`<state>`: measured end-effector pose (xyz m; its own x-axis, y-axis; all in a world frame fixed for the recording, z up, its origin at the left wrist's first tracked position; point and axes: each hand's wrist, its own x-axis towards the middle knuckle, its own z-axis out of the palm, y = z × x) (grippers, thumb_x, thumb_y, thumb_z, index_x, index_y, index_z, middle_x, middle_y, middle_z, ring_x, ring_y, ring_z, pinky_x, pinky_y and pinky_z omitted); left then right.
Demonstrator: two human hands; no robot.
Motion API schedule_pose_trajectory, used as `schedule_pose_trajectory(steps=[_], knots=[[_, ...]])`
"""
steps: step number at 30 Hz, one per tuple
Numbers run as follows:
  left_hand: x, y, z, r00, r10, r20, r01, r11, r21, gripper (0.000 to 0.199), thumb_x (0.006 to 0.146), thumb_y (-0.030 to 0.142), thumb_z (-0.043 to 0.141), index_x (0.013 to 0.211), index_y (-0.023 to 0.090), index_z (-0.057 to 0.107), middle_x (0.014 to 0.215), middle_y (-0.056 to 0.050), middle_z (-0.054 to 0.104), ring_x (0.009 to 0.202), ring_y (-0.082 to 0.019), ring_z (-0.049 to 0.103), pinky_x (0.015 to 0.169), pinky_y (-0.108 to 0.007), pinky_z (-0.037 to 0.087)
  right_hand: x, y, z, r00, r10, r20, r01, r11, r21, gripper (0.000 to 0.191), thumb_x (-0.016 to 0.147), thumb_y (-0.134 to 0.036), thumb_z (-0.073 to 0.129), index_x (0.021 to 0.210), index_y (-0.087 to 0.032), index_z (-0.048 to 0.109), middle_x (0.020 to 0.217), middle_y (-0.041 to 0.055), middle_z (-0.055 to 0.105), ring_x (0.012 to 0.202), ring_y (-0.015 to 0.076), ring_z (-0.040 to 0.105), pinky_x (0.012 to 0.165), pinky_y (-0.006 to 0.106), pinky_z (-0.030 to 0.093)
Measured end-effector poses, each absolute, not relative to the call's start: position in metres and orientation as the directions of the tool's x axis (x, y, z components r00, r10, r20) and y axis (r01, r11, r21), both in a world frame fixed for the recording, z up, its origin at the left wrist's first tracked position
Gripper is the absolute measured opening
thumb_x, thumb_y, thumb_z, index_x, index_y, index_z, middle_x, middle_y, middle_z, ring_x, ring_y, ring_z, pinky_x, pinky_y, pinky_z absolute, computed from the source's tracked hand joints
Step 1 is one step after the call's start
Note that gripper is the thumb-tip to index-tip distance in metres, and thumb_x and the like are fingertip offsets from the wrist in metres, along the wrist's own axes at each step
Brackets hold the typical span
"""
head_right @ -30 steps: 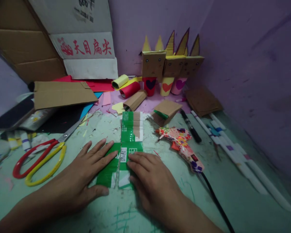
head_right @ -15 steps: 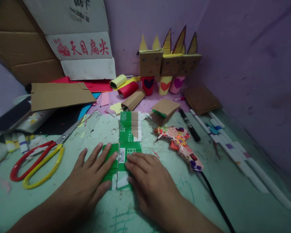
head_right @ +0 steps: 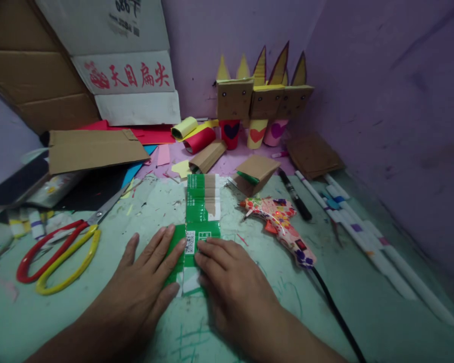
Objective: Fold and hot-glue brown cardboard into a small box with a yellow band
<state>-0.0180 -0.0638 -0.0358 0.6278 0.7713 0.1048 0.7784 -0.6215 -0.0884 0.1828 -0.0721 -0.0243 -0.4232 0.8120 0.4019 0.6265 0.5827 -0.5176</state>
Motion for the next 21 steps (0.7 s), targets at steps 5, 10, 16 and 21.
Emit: schedule_pose_trajectory(steps=[5, 10, 16, 21], knots=[[-0.021, -0.061, -0.036, 0.595, 0.801, 0.067, 0.799, -0.599, 0.053, 0.060, 0.089, 0.023, 0.032, 0.145, 0.013, 0.015, 0.150, -0.012, 0.029, 0.138, -0.025, 0.024, 0.108, -0.052, 0.025, 0.184, -0.072, -0.025, -0.418, 0.819, 0.393, 0.613, 0.573, -0.543, 0.030, 0.083, -0.009, 0.051, 0.110, -0.012, 0.064, 0.111, 0.0127, 0.067, 0.108, 0.0224, 0.057, 0.092, 0.042, 0.049], [-0.029, -0.058, -0.037, 0.618, 0.784, 0.067, 0.774, -0.621, 0.125, 0.058, 0.087, 0.018, 0.034, 0.144, 0.019, 0.024, 0.152, -0.007, 0.022, 0.139, -0.023, 0.021, 0.109, -0.045, 0.028, 0.185, -0.071, -0.022, -0.421, 0.821, 0.385, 0.607, 0.570, -0.553, 0.029, 0.083, -0.010, 0.052, 0.109, -0.012, 0.065, 0.111, 0.0122, 0.067, 0.107, 0.0221, 0.057, 0.092, 0.040, 0.050], [-0.027, -0.057, -0.037, 0.629, 0.777, 0.023, 0.776, -0.630, 0.024, 0.057, 0.087, 0.022, 0.039, 0.143, 0.020, 0.027, 0.152, -0.009, 0.021, 0.139, -0.028, 0.018, 0.107, -0.052, 0.027, 0.182, -0.072, -0.022, -0.416, 0.819, 0.394, 0.613, 0.573, -0.543, 0.027, 0.083, -0.009, 0.050, 0.105, -0.009, 0.066, 0.109, 0.0143, 0.068, 0.107, 0.0231, 0.058, 0.091, 0.040, 0.050], [-0.022, -0.055, -0.032, 0.638, 0.767, -0.071, 0.770, -0.637, 0.035, 0.057, 0.083, 0.018, 0.040, 0.140, 0.014, 0.034, 0.150, -0.015, 0.024, 0.137, -0.030, 0.023, 0.106, -0.049, 0.032, 0.183, -0.072, -0.024, -0.409, 0.816, 0.408, 0.594, 0.577, -0.560, 0.032, 0.083, -0.008, 0.051, 0.111, -0.015, 0.064, 0.111, 0.0115, 0.067, 0.107, 0.0223, 0.058, 0.091, 0.041, 0.051]])
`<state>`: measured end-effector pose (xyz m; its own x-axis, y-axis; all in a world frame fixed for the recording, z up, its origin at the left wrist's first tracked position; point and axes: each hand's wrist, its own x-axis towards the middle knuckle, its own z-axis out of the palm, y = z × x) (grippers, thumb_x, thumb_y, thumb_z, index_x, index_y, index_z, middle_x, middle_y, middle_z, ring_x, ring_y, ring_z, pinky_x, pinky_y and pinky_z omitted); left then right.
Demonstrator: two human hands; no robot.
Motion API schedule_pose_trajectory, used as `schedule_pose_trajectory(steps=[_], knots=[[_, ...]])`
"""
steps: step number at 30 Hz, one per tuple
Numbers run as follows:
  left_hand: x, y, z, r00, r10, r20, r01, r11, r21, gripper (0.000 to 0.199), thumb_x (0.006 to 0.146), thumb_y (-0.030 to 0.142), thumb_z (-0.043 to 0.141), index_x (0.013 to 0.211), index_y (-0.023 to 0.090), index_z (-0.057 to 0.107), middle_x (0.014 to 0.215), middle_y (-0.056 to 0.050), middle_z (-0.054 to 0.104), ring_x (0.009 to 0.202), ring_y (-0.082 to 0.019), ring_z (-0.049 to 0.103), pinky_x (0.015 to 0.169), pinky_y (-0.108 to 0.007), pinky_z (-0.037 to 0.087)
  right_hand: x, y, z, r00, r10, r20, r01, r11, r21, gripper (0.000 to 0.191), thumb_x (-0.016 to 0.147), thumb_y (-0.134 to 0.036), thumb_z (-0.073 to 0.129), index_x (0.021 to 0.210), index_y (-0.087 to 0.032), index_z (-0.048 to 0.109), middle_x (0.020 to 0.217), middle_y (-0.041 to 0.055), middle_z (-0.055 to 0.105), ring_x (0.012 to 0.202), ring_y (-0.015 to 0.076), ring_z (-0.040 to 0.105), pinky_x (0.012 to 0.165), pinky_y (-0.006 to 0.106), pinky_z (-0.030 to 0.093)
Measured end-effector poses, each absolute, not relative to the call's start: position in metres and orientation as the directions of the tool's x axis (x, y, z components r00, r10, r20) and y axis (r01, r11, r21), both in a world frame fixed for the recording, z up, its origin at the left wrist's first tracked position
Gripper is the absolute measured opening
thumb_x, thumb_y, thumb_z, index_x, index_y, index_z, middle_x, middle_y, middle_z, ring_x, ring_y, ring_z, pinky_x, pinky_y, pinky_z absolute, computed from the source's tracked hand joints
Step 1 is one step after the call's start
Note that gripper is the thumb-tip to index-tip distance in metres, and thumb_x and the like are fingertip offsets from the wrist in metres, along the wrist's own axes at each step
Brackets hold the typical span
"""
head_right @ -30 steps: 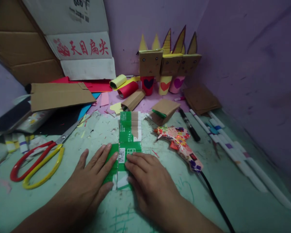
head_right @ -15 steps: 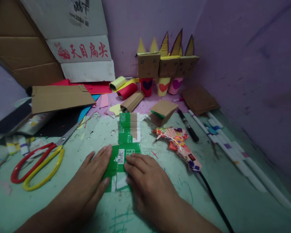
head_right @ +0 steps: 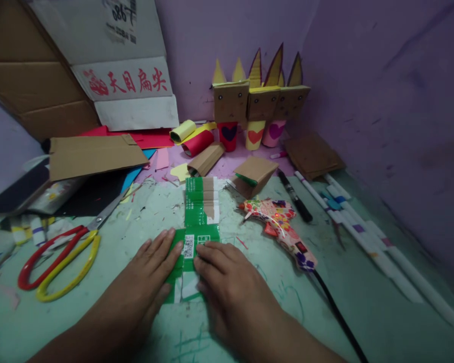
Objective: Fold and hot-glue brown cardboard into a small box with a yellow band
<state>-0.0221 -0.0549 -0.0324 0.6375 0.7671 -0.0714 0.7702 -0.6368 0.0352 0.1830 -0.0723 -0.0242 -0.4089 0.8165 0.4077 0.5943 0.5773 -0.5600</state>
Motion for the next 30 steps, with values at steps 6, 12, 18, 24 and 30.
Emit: schedule_pose_trajectory(steps=[6, 12, 18, 24, 30], knots=[[-0.018, -0.054, -0.026, 0.628, 0.771, -0.106, 0.778, -0.625, 0.062, 0.058, 0.083, 0.017, 0.038, 0.140, 0.012, 0.033, 0.150, -0.016, 0.022, 0.137, -0.031, 0.020, 0.107, -0.051, 0.030, 0.184, -0.072, -0.023, -0.432, 0.820, 0.375, 0.598, 0.572, -0.561, 0.033, 0.082, -0.006, 0.051, 0.111, -0.013, 0.064, 0.112, 0.0124, 0.066, 0.109, 0.0225, 0.056, 0.093, 0.041, 0.049], [-0.010, -0.057, -0.025, 0.595, 0.798, -0.100, 0.804, -0.589, 0.082, 0.060, 0.080, 0.011, 0.036, 0.140, 0.008, 0.031, 0.149, -0.018, 0.022, 0.136, -0.034, 0.020, 0.106, -0.053, 0.031, 0.181, -0.074, -0.024, -0.421, 0.816, 0.397, 0.610, 0.578, -0.542, 0.035, 0.082, -0.005, 0.049, 0.113, -0.016, 0.063, 0.112, 0.0117, 0.066, 0.108, 0.0235, 0.057, 0.091, 0.045, 0.050], [-0.004, -0.061, -0.026, 0.561, 0.816, -0.138, 0.828, -0.548, 0.121, 0.061, 0.079, 0.009, 0.037, 0.140, 0.004, 0.031, 0.150, -0.020, 0.018, 0.137, -0.034, 0.013, 0.107, -0.054, 0.029, 0.181, -0.074, -0.026, -0.406, 0.813, 0.418, 0.595, 0.582, -0.553, 0.035, 0.081, -0.005, 0.049, 0.111, -0.015, 0.065, 0.111, 0.0127, 0.067, 0.107, 0.0237, 0.058, 0.090, 0.045, 0.051], [-0.024, -0.055, -0.015, 0.618, 0.782, -0.079, 0.762, -0.571, 0.305, 0.053, 0.089, 0.021, 0.036, 0.142, 0.020, 0.031, 0.153, -0.008, 0.013, 0.139, -0.027, 0.013, 0.108, -0.049, 0.031, 0.183, -0.073, -0.026, -0.378, 0.829, 0.413, 0.585, 0.559, -0.587, 0.034, 0.081, -0.006, 0.050, 0.110, -0.016, 0.065, 0.111, 0.0117, 0.067, 0.107, 0.0234, 0.059, 0.091, 0.045, 0.051], [-0.052, -0.035, 0.011, 0.674, 0.715, -0.187, 0.712, -0.561, 0.422, 0.058, 0.077, 0.016, 0.054, 0.133, 0.030, 0.045, 0.153, 0.001, 0.019, 0.138, -0.023, 0.023, 0.107, -0.042, 0.036, 0.183, -0.072, -0.024, -0.390, 0.811, 0.437, 0.571, 0.585, -0.576, 0.033, 0.081, -0.007, 0.051, 0.110, -0.015, 0.065, 0.111, 0.0123, 0.067, 0.106, 0.0236, 0.059, 0.089, 0.044, 0.052]])
